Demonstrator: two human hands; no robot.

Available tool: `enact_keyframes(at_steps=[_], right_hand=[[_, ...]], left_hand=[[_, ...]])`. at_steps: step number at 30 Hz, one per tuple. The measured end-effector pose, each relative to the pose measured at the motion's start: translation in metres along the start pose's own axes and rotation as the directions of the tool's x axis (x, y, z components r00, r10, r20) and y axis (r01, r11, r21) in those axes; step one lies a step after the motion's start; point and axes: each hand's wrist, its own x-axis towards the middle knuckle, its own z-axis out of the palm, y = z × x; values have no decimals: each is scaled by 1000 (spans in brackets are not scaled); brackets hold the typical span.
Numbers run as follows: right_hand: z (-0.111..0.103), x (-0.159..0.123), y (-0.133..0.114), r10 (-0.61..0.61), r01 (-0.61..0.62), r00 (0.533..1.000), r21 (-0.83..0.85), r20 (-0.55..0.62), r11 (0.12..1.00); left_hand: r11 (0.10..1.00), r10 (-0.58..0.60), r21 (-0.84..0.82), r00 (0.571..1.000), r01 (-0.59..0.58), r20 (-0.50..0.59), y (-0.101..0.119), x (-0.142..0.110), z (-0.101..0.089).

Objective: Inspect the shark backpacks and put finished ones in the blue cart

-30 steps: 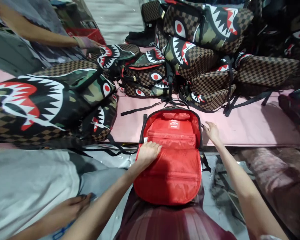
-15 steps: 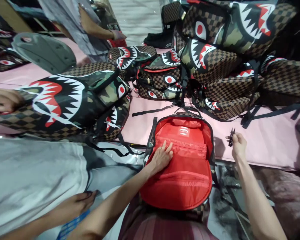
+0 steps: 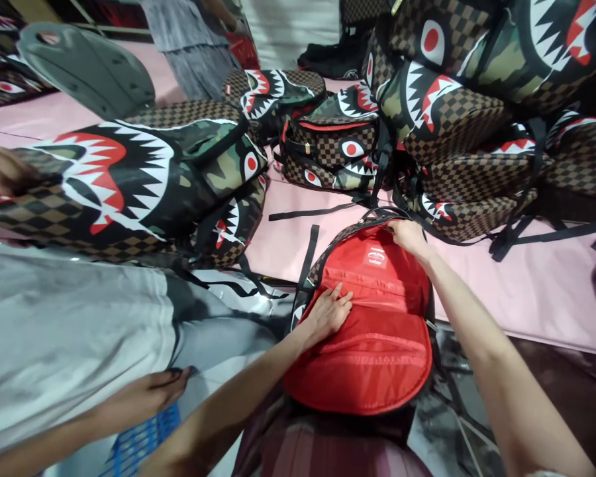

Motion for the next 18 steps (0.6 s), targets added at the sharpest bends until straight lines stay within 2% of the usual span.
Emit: enact_keyframes(at_steps=[2, 4, 7, 9, 12, 15, 18], right_hand=[[-4, -3, 4, 4, -4, 1000, 9, 25, 1000], [2, -18, 1, -24, 21, 999, 78, 39, 997], [23, -56, -13, -45, 26, 992, 161, 116, 987], [38, -83, -23, -15, -11, 984, 143, 180, 990], [50, -107, -36, 41, -64, 981, 118, 188, 991], [43, -103, -56, 70, -91, 986, 140, 149, 986], [33, -81, -89, -3, -42, 983, 244, 182, 969]], left_hand=[[1000, 2, -6, 1000, -1, 9, 0, 1, 1], [1000, 9, 2, 1000, -9, 22, 0, 2, 0], [1000, 8, 27, 1000, -8, 22, 1, 3, -3], [999, 3, 47, 1000, -3, 5, 3, 3, -4], [996, 2, 91, 1000, -1, -5, 10, 1, -5], [987, -37, 157, 999, 33, 23, 22, 2, -4], [965, -110, 240, 994, 110, -10, 40, 6, -3]])
